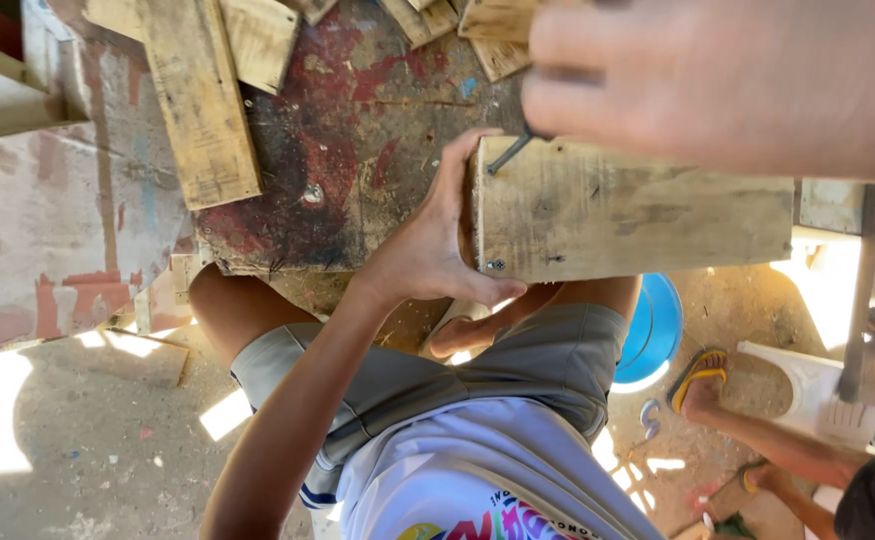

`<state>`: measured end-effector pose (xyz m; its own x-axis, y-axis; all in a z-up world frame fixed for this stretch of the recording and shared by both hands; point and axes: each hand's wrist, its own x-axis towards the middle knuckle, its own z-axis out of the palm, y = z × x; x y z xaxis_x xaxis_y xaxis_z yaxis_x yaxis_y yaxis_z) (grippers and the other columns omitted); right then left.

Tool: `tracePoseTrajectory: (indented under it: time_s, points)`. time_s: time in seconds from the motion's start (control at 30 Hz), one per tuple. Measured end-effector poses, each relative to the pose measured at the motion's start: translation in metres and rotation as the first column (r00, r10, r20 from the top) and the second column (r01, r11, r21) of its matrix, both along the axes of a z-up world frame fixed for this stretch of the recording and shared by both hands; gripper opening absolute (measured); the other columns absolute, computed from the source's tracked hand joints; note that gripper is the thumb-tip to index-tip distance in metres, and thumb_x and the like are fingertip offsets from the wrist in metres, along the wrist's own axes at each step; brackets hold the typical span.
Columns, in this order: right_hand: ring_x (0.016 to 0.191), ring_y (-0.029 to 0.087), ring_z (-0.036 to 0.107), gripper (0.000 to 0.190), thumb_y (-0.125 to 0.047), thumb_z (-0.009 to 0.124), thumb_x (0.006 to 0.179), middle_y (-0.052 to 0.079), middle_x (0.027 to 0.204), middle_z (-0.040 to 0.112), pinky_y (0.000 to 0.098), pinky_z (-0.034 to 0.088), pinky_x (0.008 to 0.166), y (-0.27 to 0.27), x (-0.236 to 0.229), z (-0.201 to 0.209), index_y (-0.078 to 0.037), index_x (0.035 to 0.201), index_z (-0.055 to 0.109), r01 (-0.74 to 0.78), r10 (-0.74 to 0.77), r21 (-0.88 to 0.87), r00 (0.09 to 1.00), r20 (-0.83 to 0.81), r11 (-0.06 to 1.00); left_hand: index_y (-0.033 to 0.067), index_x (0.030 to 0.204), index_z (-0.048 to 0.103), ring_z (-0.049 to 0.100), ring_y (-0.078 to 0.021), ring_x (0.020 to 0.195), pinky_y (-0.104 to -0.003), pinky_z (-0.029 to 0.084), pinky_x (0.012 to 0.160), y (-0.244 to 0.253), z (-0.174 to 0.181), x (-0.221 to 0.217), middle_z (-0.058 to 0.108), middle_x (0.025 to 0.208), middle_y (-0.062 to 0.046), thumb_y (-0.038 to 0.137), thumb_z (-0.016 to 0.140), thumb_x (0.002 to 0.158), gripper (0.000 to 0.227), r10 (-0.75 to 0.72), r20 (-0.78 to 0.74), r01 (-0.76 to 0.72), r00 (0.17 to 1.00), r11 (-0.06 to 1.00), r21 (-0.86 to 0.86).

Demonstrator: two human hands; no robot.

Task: The person assembles a small wooden frame by hand, aligning planks and securing them with screws. They use a screwdriver to tighten the screws into the wood, occasionally adjusting the frame's position on their lap.

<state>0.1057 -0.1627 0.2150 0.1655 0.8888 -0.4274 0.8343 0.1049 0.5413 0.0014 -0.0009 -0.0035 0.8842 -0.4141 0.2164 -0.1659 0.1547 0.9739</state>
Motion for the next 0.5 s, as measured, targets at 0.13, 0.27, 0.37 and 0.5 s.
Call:
tracePoseTrajectory:
  time_s: [0.13,0.27,0.37,0.5]
  points:
    - [0.077,0.021,0.052,0.011,-0.009,0.057,0.107,0.000,0.081,0.054,0.0315,0.047,0.080,0.001,0.004,0.004,-0.013,0.097,0.058,-0.458,0.460,-0.052,0.869,0.184,0.887,0.0077,0.153,0.011,0.035,-0.0281,0.143,-0.045,0.036,0.118,0.001,0.005,0.001,0.030,0.149,-0.013,0.036,0.089,0.067,0.120,0.022,0.002,-0.022,1.000,0.998,0.052]
    - [0.072,0.019,0.059,0.012,-0.010,0.060,0.099,-0.003,0.077,0.055,0.0294,0.048,0.069,-0.005,0.000,-0.001,-0.019,0.093,0.054,-0.389,0.385,-0.023,0.898,0.213,0.921,0.0125,0.156,0.004,0.031,-0.0342,0.148,-0.050,0.037,0.117,0.001,0.004,0.000,0.023,0.157,-0.015,0.037,0.086,0.069,0.122,-0.002,-0.032,0.004,0.999,0.998,0.069]
    - [0.056,0.013,0.070,0.032,-0.045,0.045,0.114,-0.006,0.073,0.062,0.0268,0.054,0.055,-0.009,0.004,-0.007,-0.023,0.093,0.056,-0.197,0.208,-0.092,0.970,0.128,0.976,0.0107,0.152,0.009,0.038,-0.0333,0.140,-0.049,0.039,0.117,-0.002,-0.002,0.000,0.031,0.146,-0.017,0.028,0.087,0.067,0.116,0.012,0.023,-0.012,1.000,1.000,-0.009]
    - [0.063,0.030,0.056,0.061,-0.048,0.038,0.116,0.015,0.069,0.065,0.0417,0.043,0.067,0.003,0.007,-0.010,-0.006,0.083,0.068,0.894,-0.891,-0.199,0.329,-0.314,0.401,0.0147,0.153,0.005,0.038,-0.0420,0.144,-0.062,0.042,0.115,0.006,-0.005,-0.005,0.030,0.152,-0.021,0.032,0.087,0.068,0.119,0.001,-0.019,-0.001,1.000,1.000,-0.028]
